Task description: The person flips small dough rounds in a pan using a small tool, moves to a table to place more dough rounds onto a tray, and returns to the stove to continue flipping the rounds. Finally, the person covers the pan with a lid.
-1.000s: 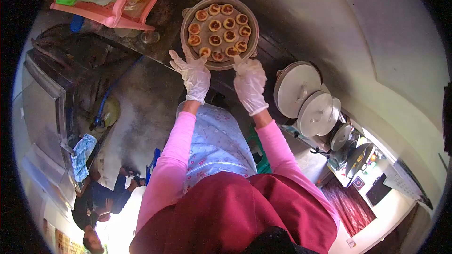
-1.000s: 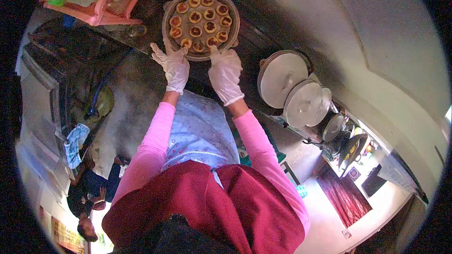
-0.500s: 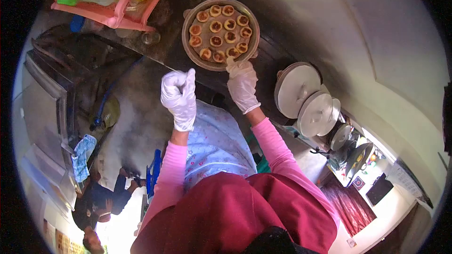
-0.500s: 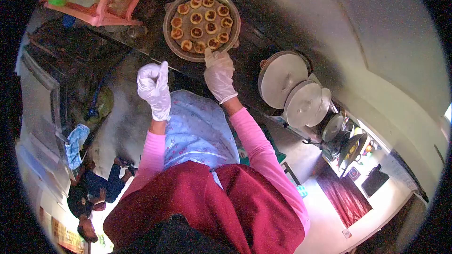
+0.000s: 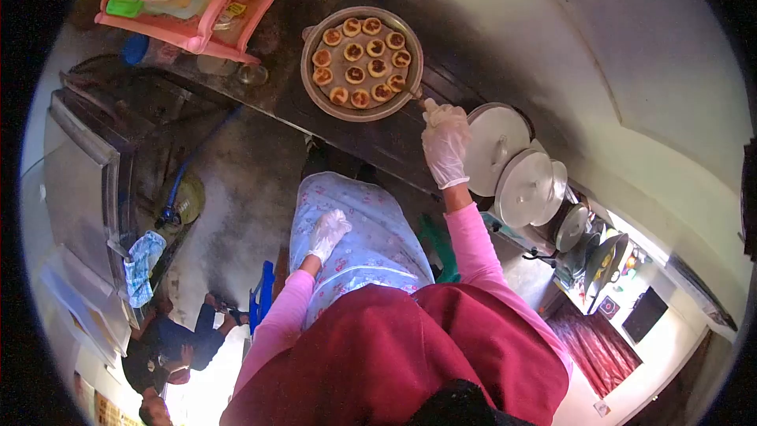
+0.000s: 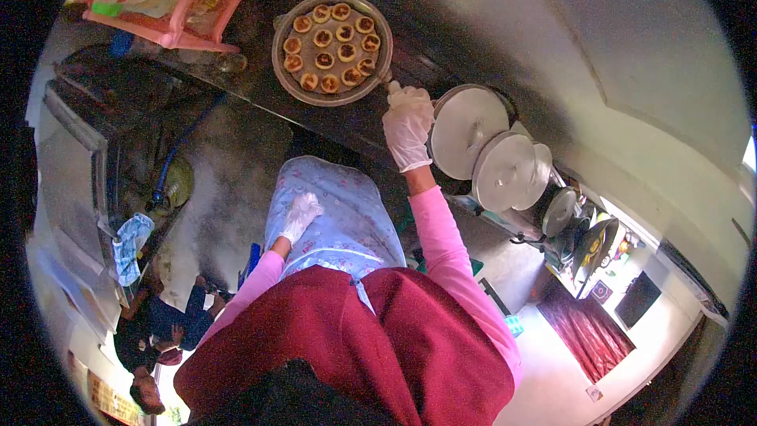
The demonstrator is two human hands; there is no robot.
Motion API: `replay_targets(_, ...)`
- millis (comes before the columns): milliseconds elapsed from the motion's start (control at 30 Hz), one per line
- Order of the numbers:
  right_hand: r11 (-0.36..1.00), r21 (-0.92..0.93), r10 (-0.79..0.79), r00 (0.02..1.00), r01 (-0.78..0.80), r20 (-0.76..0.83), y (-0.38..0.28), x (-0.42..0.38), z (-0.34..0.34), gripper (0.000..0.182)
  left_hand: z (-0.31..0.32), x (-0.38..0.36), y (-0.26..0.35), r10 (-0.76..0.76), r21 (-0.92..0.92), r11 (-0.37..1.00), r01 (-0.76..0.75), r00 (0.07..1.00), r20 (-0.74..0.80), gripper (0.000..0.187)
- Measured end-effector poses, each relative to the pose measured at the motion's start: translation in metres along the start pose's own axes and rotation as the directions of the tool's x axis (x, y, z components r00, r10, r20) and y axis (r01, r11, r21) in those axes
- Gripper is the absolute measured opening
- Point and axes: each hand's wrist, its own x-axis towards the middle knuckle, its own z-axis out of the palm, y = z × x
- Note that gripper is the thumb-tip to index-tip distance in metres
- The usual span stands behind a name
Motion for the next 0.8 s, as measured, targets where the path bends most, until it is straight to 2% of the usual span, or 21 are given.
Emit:
replay_targets(100, 0.997, 0.036, -0.069, 0.982, 0.063, 0.174, -0.004, 0.002, -0.01, 0.02, 0.004, 0.005, -0.006, -0.068, -0.004, 0.998, 0.069, 0.997, 0.043, 0.017)
replay_targets(200, 0.998, 0.006, -0.062, 0.998, 0.062, -0.018, 0.003, 0.001, 0.014, 0.024, 0.014, 0.007, -0.008, -0.037, 0.103, 0.994, 0.038, 0.999, -0.006, 0.014)
replay_targets(300, 0.999, -0.019, -0.031, 0.999, 0.031, -0.009, 0.006, 0.0, 0.014, 0.021, 0.011, 0.0, 0.007, -0.052, -0.014, 0.999, 0.052, 0.999, -0.003, 0.012)
replay_targets(400, 0.998, 0.068, 0.008, 0.999, -0.011, 0.042, 0.008, -0.003, 0.013, 0.016, 0.02, 0.004, -0.005, -0.078, -0.155, 0.984, 0.089, 0.994, 0.078, 0.013)
replay_targets(500, 0.993, 0.114, 0.039, 0.997, -0.032, -0.059, 0.012, -0.002, 0.015, 0.016, 0.027, 0.002, 0.007, -0.287, -0.302, 0.902, 0.308, 0.951, 0.113, 0.021)
replay_targets(600, 0.998, 0.05, 0.032, 0.999, -0.029, -0.044, 0.016, 0.015, 0.003, 0.017, 0.034, 0.009, 0.003, -0.167, -0.021, 0.985, 0.168, 0.984, 0.062, 0.027)
replay_targets(633, 0.997, 0.057, -0.039, 0.996, 0.043, -0.08, 0.024, 0.021, 0.016, 0.016, 0.036, 0.007, 0.011, -0.204, 0.036, 0.979, 0.202, 0.978, 0.054, 0.029)
replay_targets(700, 0.997, 0.007, -0.076, 0.997, 0.076, -0.017, 0.032, 0.022, 0.034, 0.017, 0.042, 0.004, 0.034, -0.272, 0.147, 0.953, 0.266, 0.962, 0.025, 0.035)
replay_targets(767, 0.995, -0.023, -0.095, 0.994, 0.096, 0.05, 0.026, 0.021, 0.03, 0.013, 0.038, -0.008, 0.069, -0.208, 0.255, 0.947, 0.197, 0.978, 0.019, 0.031)
replay_targets(800, 0.995, -0.004, -0.099, 0.995, 0.099, 0.025, 0.028, 0.021, 0.03, 0.014, 0.04, -0.012, 0.079, -0.178, 0.307, 0.938, 0.164, 0.984, 0.018, 0.03)
